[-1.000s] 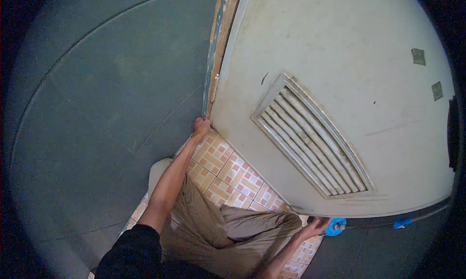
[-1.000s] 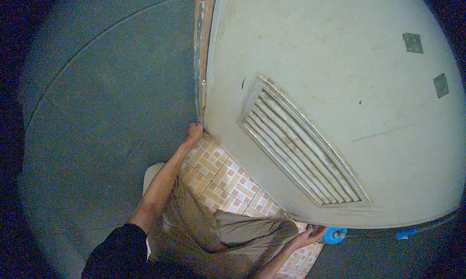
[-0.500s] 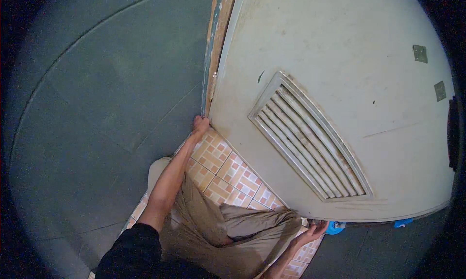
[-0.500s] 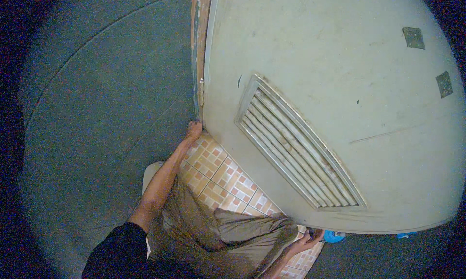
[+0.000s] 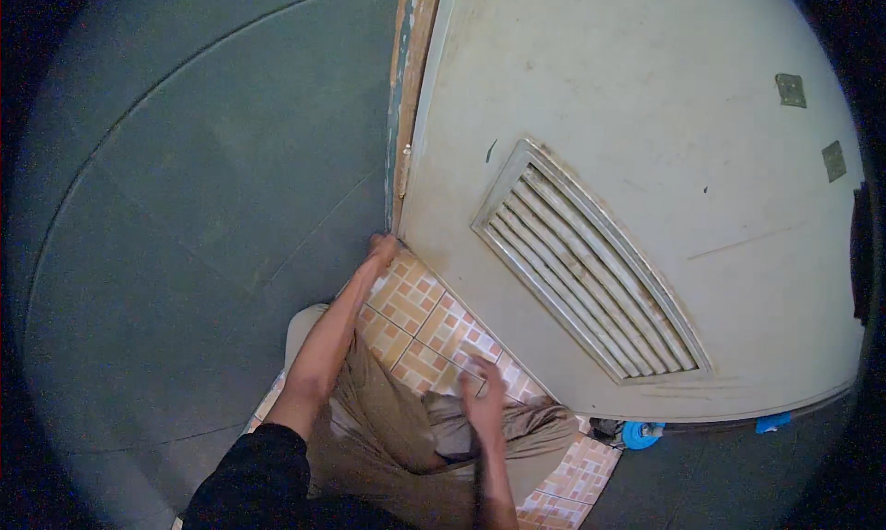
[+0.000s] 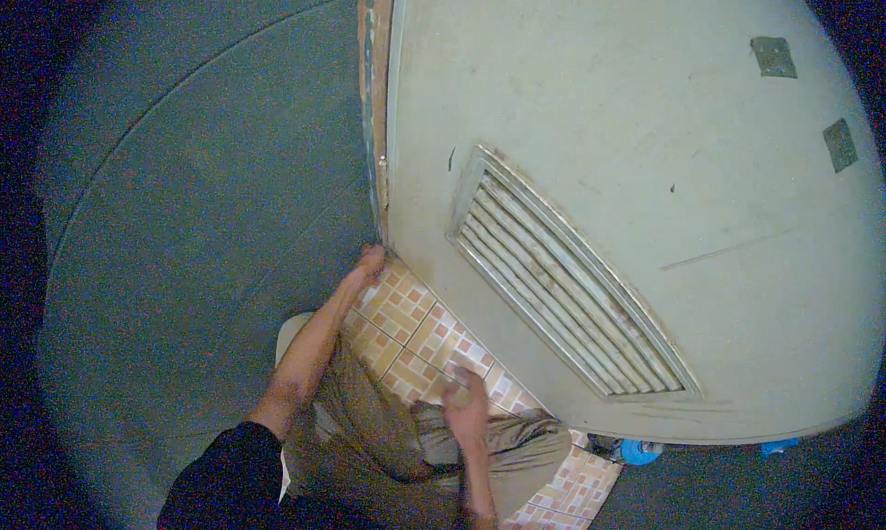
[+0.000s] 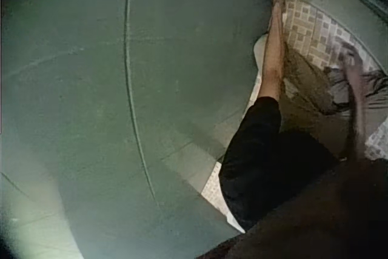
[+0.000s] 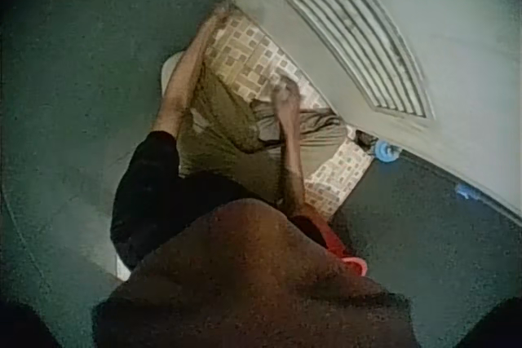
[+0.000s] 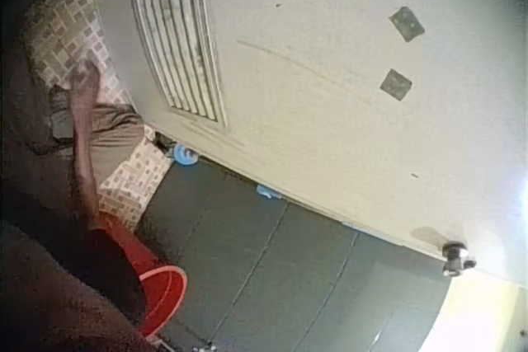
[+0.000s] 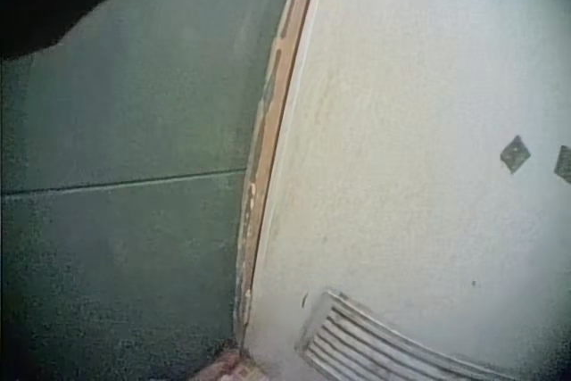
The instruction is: The person uses a tool to scrape along the vertical edge of a door frame while sitting on a tiled floor.
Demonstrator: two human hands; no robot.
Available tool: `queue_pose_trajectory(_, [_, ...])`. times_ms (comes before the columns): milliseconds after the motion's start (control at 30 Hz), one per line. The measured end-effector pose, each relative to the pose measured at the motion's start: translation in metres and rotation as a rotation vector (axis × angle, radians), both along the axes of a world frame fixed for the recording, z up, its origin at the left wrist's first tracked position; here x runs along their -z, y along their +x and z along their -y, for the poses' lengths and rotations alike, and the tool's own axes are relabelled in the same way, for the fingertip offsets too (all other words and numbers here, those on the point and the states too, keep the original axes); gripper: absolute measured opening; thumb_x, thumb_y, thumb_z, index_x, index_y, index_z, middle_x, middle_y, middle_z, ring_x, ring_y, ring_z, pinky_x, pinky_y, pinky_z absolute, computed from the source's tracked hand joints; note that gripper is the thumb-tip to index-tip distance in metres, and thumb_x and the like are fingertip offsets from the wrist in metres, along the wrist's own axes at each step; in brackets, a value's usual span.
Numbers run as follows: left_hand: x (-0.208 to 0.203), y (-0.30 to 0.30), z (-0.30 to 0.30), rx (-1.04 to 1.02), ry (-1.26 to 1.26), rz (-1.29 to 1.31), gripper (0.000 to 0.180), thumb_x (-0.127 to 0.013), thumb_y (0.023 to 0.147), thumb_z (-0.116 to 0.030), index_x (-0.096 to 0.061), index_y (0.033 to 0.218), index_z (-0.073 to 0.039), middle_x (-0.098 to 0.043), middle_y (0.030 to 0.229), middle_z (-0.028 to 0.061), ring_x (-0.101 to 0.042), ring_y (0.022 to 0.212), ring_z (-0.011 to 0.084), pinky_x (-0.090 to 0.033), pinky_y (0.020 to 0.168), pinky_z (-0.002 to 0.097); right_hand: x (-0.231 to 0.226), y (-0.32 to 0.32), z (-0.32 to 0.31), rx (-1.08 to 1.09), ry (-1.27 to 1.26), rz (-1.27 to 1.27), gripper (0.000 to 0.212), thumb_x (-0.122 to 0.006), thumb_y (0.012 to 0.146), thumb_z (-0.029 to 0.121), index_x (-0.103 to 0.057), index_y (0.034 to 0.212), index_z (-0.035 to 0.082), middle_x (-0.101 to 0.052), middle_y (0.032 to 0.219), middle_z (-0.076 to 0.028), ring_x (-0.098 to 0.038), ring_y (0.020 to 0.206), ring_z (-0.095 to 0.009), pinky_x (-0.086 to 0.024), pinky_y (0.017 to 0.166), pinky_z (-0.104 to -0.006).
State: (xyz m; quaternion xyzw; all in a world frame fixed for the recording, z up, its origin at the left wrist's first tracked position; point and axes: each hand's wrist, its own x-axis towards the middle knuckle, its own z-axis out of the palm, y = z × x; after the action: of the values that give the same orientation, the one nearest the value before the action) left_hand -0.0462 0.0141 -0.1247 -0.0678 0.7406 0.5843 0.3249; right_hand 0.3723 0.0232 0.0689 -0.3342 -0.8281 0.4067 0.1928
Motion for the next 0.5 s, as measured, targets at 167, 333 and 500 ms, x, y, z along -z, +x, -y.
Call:
queue_pose_trajectory(167, [0.080, -0.051, 0.005, 0.082, 0.091, 0.022, 0.062, -0.047, 0.096, -0.045, -0.040, 0.144, -0.006, -0.061, 0.119, 0.0115, -0.061, 0.092, 0.0276, -0.052, 0.070, 0.0476, 0.090, -0.069, 0.001, -0.418, 0.357, 0.153, 0.058, -0.058, 0.093, 0.025, -0.045, 0.146, 0.008, -0.040, 0.152, -0.022, -0.036, 0.142, -0.039, -0.028, 0.118, -0.0489])
queue_pose_trajectory(333, [0.098, -0.066, 0.020, 0.237, -0.047, -0.212, 0.048, -0.045, 0.098, -0.041, -0.059, 0.127, -0.005, -0.061, 0.102, 0.0074, -0.053, 0.074, 0.0210, -0.045, 0.058, 0.0407, 0.102, -0.074, 0.007, -0.488, 0.472, 0.220, 0.061, -0.054, 0.094, 0.027, -0.038, 0.152, 0.013, -0.029, 0.161, -0.014, -0.027, 0.149, -0.033, -0.021, 0.120, -0.0527])
queue_pose_trajectory(500, [0.037, -0.006, -0.025, -0.054, 0.073, 0.029, 0.040, -0.049, 0.090, -0.026, -0.064, 0.115, 0.000, -0.069, 0.100, 0.0156, -0.065, 0.087, 0.0292, -0.050, 0.073, 0.0474, 0.120, -0.058, -0.008, -0.395, 0.387, 0.155, 0.054, -0.051, 0.094, 0.023, -0.048, 0.146, 0.013, -0.036, 0.158, -0.011, -0.030, 0.148, -0.030, -0.022, 0.121, -0.0502])
